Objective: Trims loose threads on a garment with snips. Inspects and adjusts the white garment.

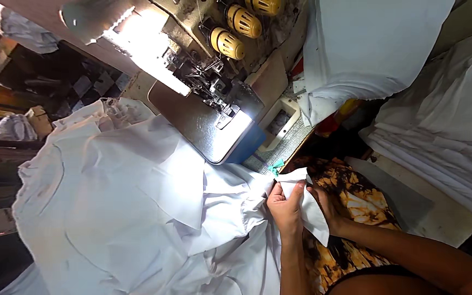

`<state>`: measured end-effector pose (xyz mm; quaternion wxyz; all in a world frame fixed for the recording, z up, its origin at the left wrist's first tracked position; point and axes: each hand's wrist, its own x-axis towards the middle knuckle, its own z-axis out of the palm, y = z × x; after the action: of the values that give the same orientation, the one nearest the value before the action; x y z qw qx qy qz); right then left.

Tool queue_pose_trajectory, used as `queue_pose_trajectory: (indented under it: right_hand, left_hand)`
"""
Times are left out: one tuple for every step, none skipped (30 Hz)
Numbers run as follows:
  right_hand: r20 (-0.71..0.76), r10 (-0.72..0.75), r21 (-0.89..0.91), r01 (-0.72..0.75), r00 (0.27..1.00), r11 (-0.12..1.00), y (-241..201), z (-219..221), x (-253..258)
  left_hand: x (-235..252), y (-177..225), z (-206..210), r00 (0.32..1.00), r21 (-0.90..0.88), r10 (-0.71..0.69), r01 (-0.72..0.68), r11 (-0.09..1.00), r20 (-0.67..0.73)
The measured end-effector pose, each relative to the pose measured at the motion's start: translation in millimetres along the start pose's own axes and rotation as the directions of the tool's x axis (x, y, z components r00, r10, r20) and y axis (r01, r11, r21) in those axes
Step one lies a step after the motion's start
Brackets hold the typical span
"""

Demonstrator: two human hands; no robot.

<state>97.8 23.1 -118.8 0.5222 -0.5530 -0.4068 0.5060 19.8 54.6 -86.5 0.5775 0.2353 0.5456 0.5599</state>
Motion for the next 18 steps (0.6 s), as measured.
queue_pose_trajectory:
  right_hand:
    - [-0.003, -0.005, 0.003, 0.005, 1.0, 1.0, 0, 0, 0]
    - [-0.004, -0.012, 0.002, 0.012, 1.0, 1.0, 1, 0, 0]
    - [-0.004, -0.023, 0.001, 0.023, 1.0, 1.0, 2, 0, 1]
    - [-0.001, -0.035, -0.004, 0.035, 0.999, 0.999, 3, 0, 1]
    - [0.004, -0.049, -0.013, 0.049, 0.999, 0.999, 4, -1, 1]
    - [0.013, -0.055, -0.013, 0.055, 0.998, 0.998, 5, -2, 2]
    - [0.023, -0.057, -0.005, 0.057, 0.998, 0.998, 5, -3, 2]
    - [0.028, -0.061, 0.0, 0.061, 0.998, 0.998, 5, -4, 3]
    - [0.029, -0.064, -0.006, 0.064, 0.998, 0.998, 3, -5, 3]
    - [0.034, -0.067, -0.021, 0.068, 0.997, 0.997, 2, -7, 3]
    - [0.036, -0.074, -0.04, 0.076, 0.997, 0.996, 2, -8, 3]
    - [0.038, -0.083, -0.051, 0.085, 0.996, 0.995, 3, -10, 3]
    - [0.038, -0.093, -0.05, 0.095, 0.995, 0.994, 5, -11, 3]
    - [0.045, -0.105, -0.044, 0.107, 0.993, 0.993, 8, -14, 3]
    - [0.062, -0.111, -0.041, 0.113, 0.992, 0.993, 10, -17, 3]
    - [0.082, -0.091, -0.04, 0.095, 0.992, 0.995, 8, -20, 2]
    - [0.106, -0.052, -0.044, 0.057, 0.993, 0.997, 6, -25, 0]
    - [0.122, -0.019, -0.061, 0.027, 0.992, 0.998, 6, -29, -1]
  left_hand:
    - [0, 0, 0, 1.0, -0.002, 0.003, -0.003, 1.0, 0.0]
    - [0, 0, -1, 1.0, -0.005, 0.006, -0.006, 1.0, 0.0]
    - [0, -1, -1, 1.0, -0.004, 0.007, -0.007, 1.0, 0.002]
    - [0, -1, -1, 1.0, -0.003, 0.009, -0.009, 1.0, 0.003]
    - [1, -1, -1, 1.0, -0.001, 0.007, -0.007, 1.0, 0.004]
    - [1, 0, -1, 1.0, 0.004, 0.004, -0.004, 1.0, 0.003]
    - [1, 0, -1, 1.0, 0.005, 0.002, -0.002, 1.0, 0.0]
    - [1, 0, -1, 1.0, 0.002, 0.0, 0.0, 1.0, 0.001]
    - [1, 0, -1, 1.0, -0.005, -0.002, 0.002, 1.0, 0.0]
    - [1, -1, -1, 1.0, -0.014, -0.006, 0.006, 1.0, 0.001]
    - [1, -1, -1, 1.0, -0.023, -0.013, 0.013, 1.0, 0.009]
    - [1, -1, -1, 0.999, -0.034, -0.024, 0.024, 0.999, 0.023]
    - [1, 0, -1, 0.998, -0.042, -0.034, 0.036, 0.998, 0.043]
    - [1, 0, -2, 0.997, -0.048, -0.044, 0.047, 0.998, 0.061]
    - [1, 0, -3, 0.996, -0.056, -0.05, 0.054, 0.997, 0.075]
    - [2, 0, -4, 0.995, -0.062, -0.058, 0.063, 0.996, 0.086]
    - [3, 1, -5, 0.993, -0.065, -0.066, 0.072, 0.995, 0.094]
    - [4, 2, -6, 0.992, -0.067, -0.072, 0.079, 0.995, 0.1]
